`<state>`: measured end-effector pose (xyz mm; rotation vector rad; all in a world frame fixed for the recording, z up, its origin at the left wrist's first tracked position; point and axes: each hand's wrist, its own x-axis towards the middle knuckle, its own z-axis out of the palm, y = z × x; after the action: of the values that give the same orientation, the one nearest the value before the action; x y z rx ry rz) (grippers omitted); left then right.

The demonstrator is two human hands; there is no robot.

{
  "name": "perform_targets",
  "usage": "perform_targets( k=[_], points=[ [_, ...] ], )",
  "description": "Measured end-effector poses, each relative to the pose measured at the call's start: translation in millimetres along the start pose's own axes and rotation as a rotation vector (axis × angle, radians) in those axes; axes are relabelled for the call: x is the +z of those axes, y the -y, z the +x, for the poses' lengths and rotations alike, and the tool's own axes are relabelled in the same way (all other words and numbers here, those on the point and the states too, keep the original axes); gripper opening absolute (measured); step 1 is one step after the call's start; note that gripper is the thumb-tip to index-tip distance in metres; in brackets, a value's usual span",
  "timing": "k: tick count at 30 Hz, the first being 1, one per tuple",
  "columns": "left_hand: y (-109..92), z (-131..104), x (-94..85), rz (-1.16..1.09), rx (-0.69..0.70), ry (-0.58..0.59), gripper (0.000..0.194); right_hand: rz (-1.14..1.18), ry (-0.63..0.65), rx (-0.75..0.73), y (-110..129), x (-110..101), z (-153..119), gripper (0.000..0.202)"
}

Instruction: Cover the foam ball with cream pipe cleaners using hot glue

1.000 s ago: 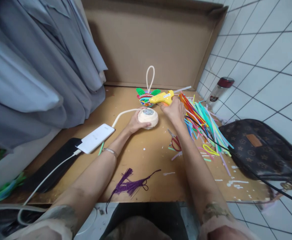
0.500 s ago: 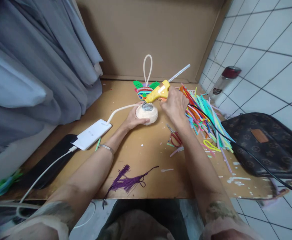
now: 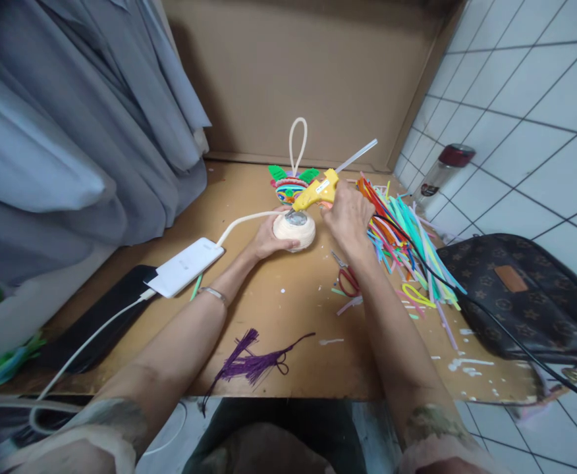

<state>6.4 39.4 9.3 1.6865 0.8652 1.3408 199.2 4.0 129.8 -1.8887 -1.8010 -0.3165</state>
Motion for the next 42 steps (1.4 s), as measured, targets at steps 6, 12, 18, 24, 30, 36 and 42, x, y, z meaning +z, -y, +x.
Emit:
perform_targets(
  k=[6,12,18,24,30,36,42],
  points=[
    [0,0,0.9,-0.019,-0.012,0.005,0.092,-0.032,0.029,0.010,5,-5,-2,0.037],
    [0,0,1.6,0.000,0.001,0.007,0.094,-0.025,0.035,0.008,7,-5,-4,0.034],
    [4,1,1.3,0.012,0.021,0.001,0.095,-0.035,-0.015,-0.016,5,-1,-4,0.035],
    [5,2,0.3,0.036,0.055,0.017,0.087,-0.032,-0.023,-0.030,2,-3,-2,0.033],
    [2,2,0.7,0.005,0.051,0.033,0.085,-0.017,-0.003,-0.039,0,-4,-1,0.032],
    [3,2,1.2,0.003,0.051,0.033,0.085,-0.078,-0.012,-0.033,1,-11,-1,0.032],
    [0,1,2.4,-0.001,0.051,0.027,0.084,-0.106,0.006,-0.017,-1,-14,1,0.032]
  ],
)
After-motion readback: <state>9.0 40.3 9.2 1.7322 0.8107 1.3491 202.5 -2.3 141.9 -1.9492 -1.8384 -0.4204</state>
